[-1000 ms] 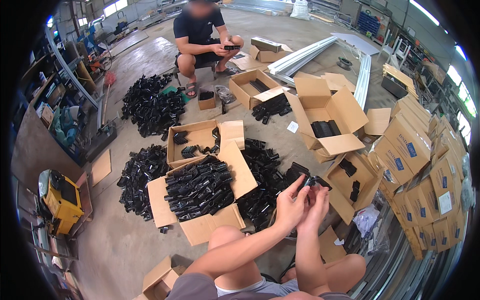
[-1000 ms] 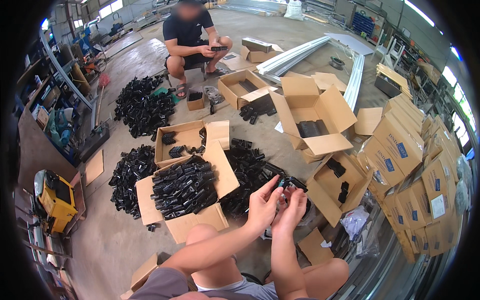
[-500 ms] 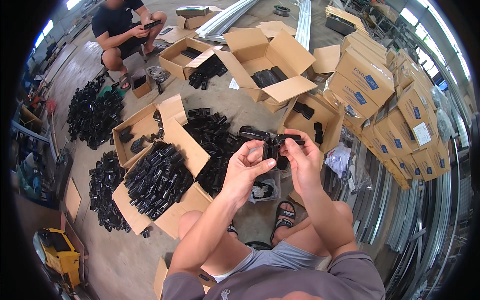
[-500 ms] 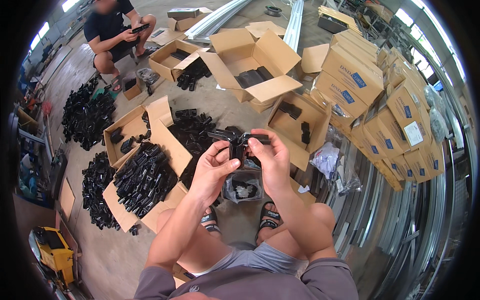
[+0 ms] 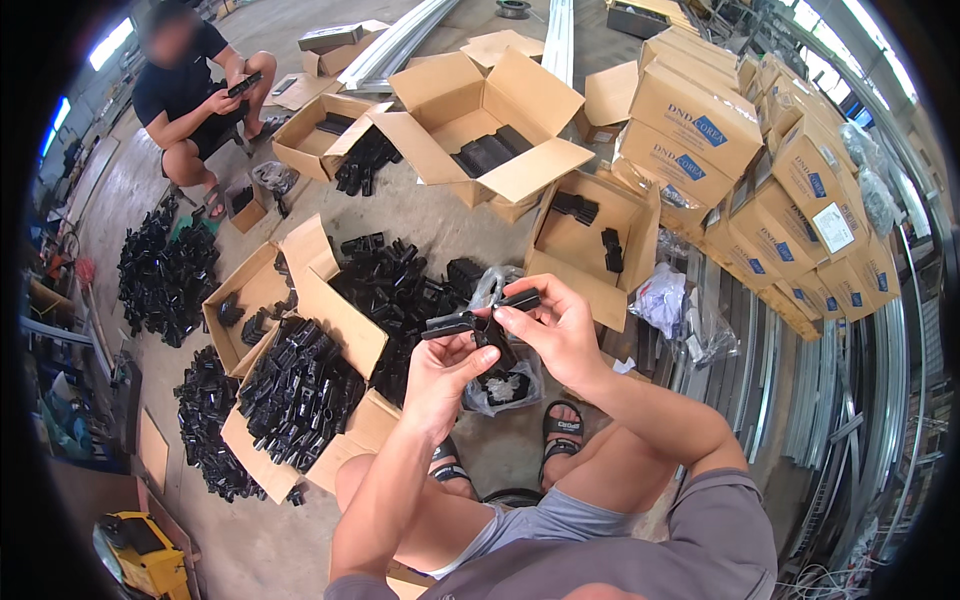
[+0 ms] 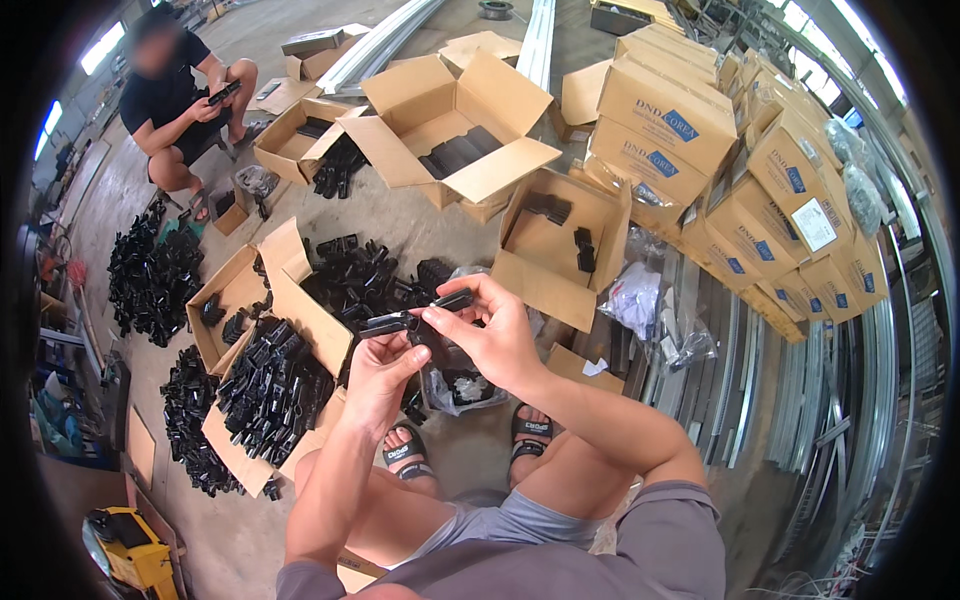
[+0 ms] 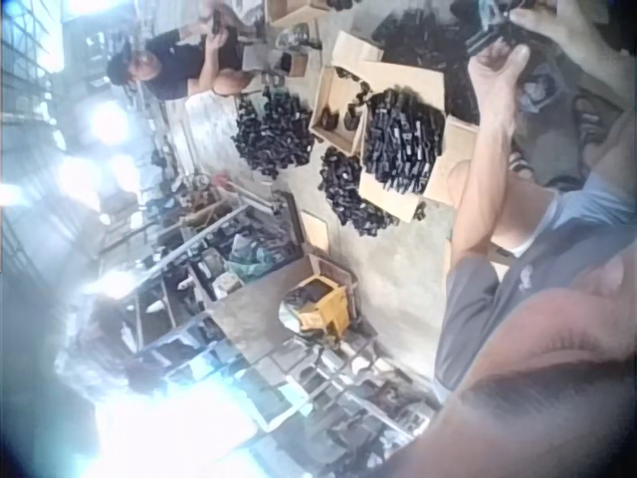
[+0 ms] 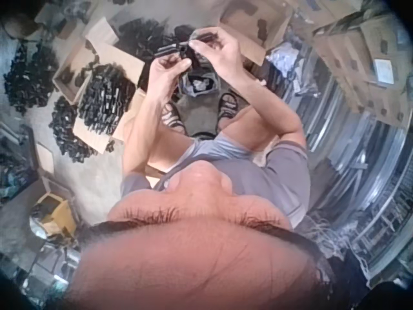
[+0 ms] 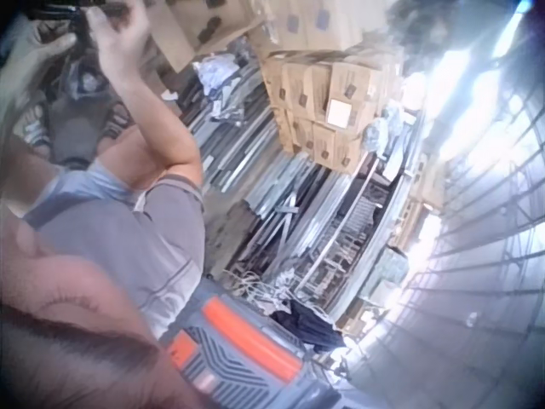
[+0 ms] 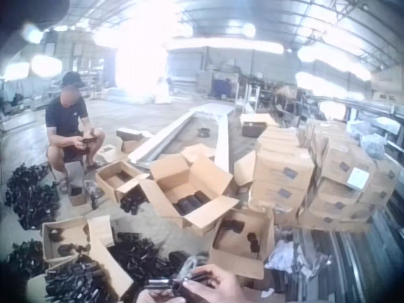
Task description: The person assembles black plastic corner joints by inserting black plastic tubes into them, handling the pieces one at a time and placing the finished joints into a box.
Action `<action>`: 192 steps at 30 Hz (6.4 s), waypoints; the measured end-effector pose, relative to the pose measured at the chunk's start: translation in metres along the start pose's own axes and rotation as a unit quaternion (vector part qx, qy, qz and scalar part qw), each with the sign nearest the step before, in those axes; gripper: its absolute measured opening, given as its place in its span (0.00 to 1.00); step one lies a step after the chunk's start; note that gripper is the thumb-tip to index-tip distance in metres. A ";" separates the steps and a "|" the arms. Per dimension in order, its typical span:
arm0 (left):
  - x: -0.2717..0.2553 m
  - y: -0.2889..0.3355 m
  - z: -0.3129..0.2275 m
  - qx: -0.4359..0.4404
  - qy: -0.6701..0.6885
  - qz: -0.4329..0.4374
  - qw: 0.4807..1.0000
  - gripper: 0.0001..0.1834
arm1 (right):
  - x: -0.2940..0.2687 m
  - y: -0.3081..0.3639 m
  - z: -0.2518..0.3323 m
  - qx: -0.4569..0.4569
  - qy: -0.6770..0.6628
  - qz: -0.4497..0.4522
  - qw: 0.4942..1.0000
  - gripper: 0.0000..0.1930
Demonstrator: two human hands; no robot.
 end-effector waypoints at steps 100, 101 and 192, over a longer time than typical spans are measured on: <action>0.049 0.000 0.012 0.096 -0.262 0.108 0.954 0.21 | -0.028 0.015 0.039 -0.219 0.331 -0.025 0.918 0.09; 0.045 0.000 0.016 0.057 -0.259 0.114 0.958 0.23 | -0.029 0.014 0.038 -0.196 0.334 -0.030 0.921 0.10; 0.058 -0.016 0.027 0.005 -0.333 0.052 0.942 0.15 | -0.077 0.023 0.013 -0.044 0.144 -0.062 0.987 0.15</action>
Point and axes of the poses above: each hand's wrist, its own y-axis away from the middle knuckle, its own x-axis out of the palm, z = x × y, the point moved 8 cm from there along -y, towards the middle knuckle, and after that the axes turned 7 degrees about -z, right-handed, at the moved point
